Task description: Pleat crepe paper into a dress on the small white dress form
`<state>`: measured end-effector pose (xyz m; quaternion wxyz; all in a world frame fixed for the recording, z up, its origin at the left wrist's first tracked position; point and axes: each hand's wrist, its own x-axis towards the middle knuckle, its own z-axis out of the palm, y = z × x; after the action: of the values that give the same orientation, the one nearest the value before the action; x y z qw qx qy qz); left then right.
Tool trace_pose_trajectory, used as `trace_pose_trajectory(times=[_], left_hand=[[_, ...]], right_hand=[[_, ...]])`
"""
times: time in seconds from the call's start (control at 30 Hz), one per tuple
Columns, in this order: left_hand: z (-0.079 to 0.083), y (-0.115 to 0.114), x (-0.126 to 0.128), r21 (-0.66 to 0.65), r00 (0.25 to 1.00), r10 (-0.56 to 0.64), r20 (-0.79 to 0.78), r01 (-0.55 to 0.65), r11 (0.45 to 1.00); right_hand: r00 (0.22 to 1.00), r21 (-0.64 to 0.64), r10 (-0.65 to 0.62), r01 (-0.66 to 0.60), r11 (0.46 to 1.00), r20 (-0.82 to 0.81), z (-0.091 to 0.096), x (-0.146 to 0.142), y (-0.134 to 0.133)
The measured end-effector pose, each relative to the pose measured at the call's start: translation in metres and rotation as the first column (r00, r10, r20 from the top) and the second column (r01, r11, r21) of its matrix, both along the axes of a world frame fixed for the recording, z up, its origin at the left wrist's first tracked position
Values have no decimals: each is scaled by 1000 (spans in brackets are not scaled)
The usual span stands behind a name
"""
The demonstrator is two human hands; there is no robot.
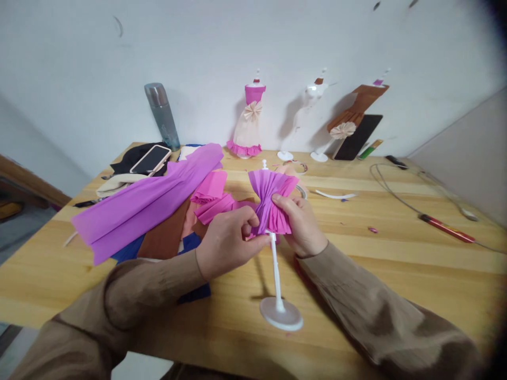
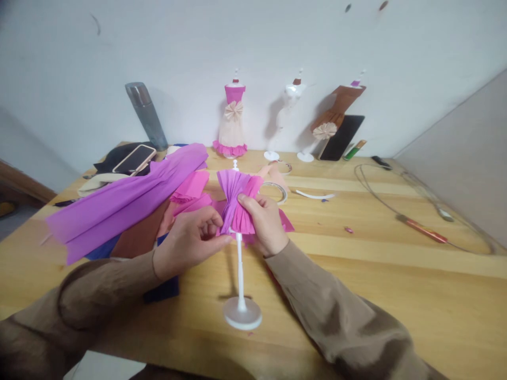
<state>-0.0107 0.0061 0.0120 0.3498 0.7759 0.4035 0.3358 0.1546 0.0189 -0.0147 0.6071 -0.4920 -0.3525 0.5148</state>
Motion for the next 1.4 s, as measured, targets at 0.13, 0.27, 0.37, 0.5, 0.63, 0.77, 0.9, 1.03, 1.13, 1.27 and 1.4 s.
trace_pose_trajectory(times=[0.13, 0.27, 0.37, 0.5, 0.63, 0.77, 0.9, 1.03, 1.13, 1.27, 1.4], left_hand=[[-5, -5, 1, 120, 996, -27, -87, 37, 992], [-6, -6, 1, 113, 990, -108, -93, 118, 987], [-2, -5, 1, 122, 991, -107, -84, 117, 986], [4, -2, -1, 125, 1000, 8, 23, -11, 992], [5, 0, -1, 130, 995, 77, 66, -85, 988], [5, -2, 2, 103, 991, 101, 87, -110, 989], [4, -3, 2, 67, 993, 93, 78, -99, 993], [2, -1, 0, 76, 993, 70, 97, -77, 994], [1, 0, 1, 87, 990, 76, 121, -87, 992], [4, 0, 3, 51, 988, 99, 120, -106, 993], [3, 0, 3, 91, 992, 82, 92, -91, 992]], right_hand=[[1000, 0, 9, -9, 1000, 24, 0, -2, -2], [1000, 2, 18, -18, 1000, 16, 1, -6, -5], [1000, 19, 16, -16, 1000, 24, 3, -7, -6], [999, 43, 23, -25, 999, 40, 4, -9, -9], [996, 50, 49, -52, 997, 73, 5, -11, -13], [989, 54, 54, -61, 997, 134, 5, -13, -16], [986, 78, 25, -38, 996, 162, 4, -14, -16], [989, 90, 2, -16, 996, 145, 3, -14, -14], [992, 97, 13, -25, 995, 122, 1, -14, -14], [993, 114, 19, -32, 993, 116, -1, -14, -14], [994, 98, 15, -26, 995, 109, -1, -14, -14]])
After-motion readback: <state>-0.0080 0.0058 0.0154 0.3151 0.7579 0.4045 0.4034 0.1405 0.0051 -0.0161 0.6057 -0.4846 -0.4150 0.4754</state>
